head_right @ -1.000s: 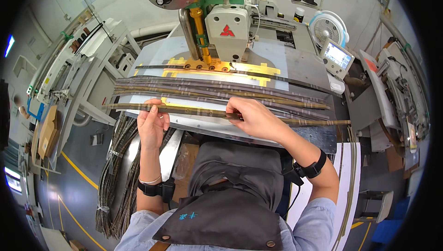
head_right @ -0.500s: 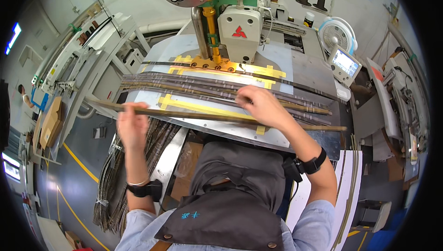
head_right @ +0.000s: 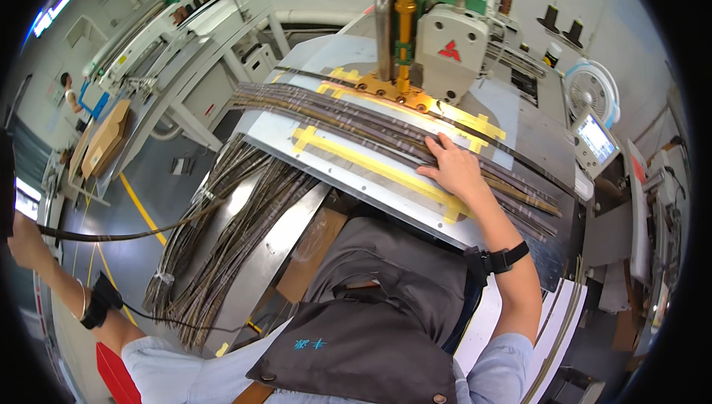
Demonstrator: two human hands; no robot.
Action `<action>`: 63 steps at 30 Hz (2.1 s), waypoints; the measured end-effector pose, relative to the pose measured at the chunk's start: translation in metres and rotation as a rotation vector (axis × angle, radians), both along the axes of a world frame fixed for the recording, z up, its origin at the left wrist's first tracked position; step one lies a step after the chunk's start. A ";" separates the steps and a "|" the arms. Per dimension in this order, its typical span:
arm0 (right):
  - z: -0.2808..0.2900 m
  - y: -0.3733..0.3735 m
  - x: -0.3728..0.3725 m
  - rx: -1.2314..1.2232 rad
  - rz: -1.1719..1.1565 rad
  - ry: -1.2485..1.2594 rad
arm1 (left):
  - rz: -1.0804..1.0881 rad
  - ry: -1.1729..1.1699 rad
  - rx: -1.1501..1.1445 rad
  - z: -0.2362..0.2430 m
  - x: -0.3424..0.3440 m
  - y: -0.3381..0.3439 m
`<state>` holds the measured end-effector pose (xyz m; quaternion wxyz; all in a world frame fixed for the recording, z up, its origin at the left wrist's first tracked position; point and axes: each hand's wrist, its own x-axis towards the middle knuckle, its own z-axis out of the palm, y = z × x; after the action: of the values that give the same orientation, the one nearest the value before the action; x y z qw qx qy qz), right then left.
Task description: Using an industrial sewing machine to join or edge leather/fabric straps.
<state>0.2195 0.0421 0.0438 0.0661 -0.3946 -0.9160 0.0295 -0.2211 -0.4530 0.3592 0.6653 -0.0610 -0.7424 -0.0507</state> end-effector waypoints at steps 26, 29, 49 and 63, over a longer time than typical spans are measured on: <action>0.011 0.007 0.073 -0.250 -0.124 0.134 | -0.472 -1.123 -0.559 -0.540 -0.020 0.256; 0.009 0.010 0.085 -0.272 -0.171 0.163 | -0.428 -1.142 -0.530 -0.539 -0.026 0.283; 0.003 -0.001 0.108 -0.229 -0.283 0.189 | -1.847 -0.660 -0.536 -0.315 0.121 0.425; 0.007 -0.002 0.108 -0.238 -0.307 0.118 | -1.453 -0.368 -1.251 -0.347 0.246 0.556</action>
<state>0.3275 0.0399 0.0508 0.0762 -0.5321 -0.8298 0.1500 0.0249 0.1031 0.0124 0.1930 -0.8371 -0.5090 -0.0540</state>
